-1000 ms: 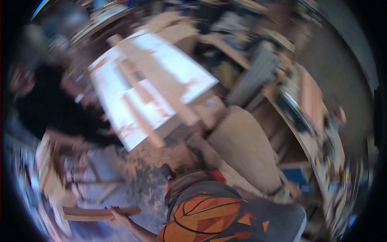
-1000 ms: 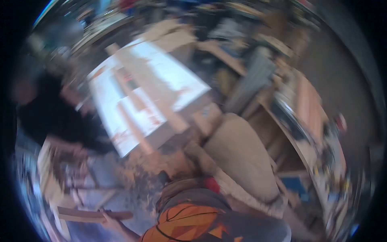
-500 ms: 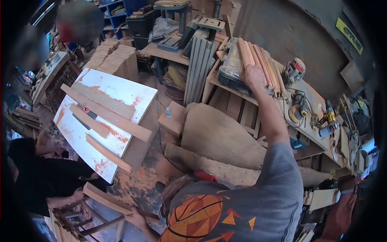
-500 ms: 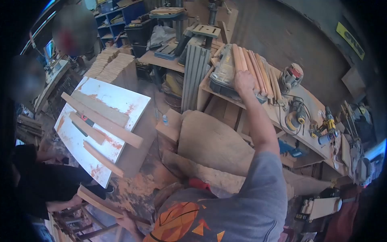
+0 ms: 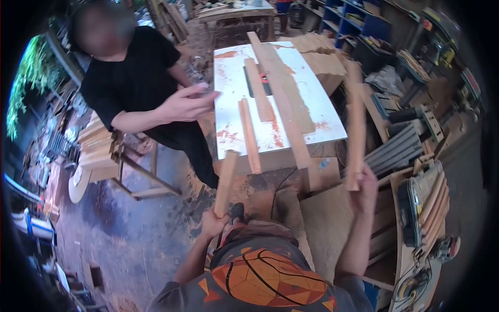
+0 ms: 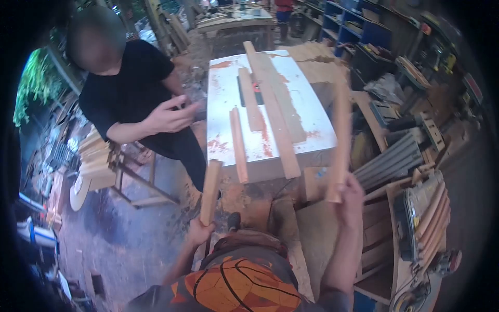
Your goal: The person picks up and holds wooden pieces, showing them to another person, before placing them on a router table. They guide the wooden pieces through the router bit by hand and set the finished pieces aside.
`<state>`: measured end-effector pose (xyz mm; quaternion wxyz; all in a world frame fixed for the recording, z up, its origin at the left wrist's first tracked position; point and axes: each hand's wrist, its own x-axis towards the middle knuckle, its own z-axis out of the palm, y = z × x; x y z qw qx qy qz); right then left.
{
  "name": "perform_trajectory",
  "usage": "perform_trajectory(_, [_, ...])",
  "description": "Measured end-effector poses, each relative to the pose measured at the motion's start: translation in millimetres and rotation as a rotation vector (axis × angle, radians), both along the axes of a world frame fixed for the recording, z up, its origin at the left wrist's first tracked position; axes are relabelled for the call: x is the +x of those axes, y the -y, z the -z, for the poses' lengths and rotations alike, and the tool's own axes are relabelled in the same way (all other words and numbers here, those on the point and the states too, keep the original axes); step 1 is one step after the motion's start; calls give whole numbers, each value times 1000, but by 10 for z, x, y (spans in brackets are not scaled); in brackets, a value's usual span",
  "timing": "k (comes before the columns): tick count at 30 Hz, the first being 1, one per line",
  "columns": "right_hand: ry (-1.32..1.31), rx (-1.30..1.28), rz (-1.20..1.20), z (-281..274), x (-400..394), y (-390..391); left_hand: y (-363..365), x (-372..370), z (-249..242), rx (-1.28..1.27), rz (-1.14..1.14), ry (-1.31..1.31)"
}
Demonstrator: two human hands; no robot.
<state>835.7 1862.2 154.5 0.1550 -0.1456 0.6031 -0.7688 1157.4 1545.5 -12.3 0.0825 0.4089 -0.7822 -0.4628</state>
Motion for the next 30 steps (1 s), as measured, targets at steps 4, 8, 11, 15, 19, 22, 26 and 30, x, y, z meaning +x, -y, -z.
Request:
perform_trajectory(4, [319, -253, -427, 42, 391, 1129, -167, -85, -221, -22, 99, 45])
perform_trajectory(8, [306, -190, -590, -42, 718, 1643, -311, -51, -321, -68, 118, 42])
perform_trajectory(11, [321, -202, -719, -166, 815, 1716, -365, -3, -286, -34, 97, 97])
perform_trajectory(15, [440, -275, -785, -88, 785, 1800, -416, -49, -368, -100, 121, 96])
perform_trajectory(19, [585, -360, -839, -20, 744, 1739, -363, -177, -323, -99, 153, 99])
perform_trajectory(22, [522, -371, -710, 306, 652, 1454, -321, -347, -338, -117, 207, 39])
perform_trajectory(26, [349, 1, -367, 1123, 658, 864, -336, -614, -559, -101, 244, -1])
perform_trajectory(30, [277, 218, -323, 1542, 921, 495, -323, -832, -620, 94, 364, -183])
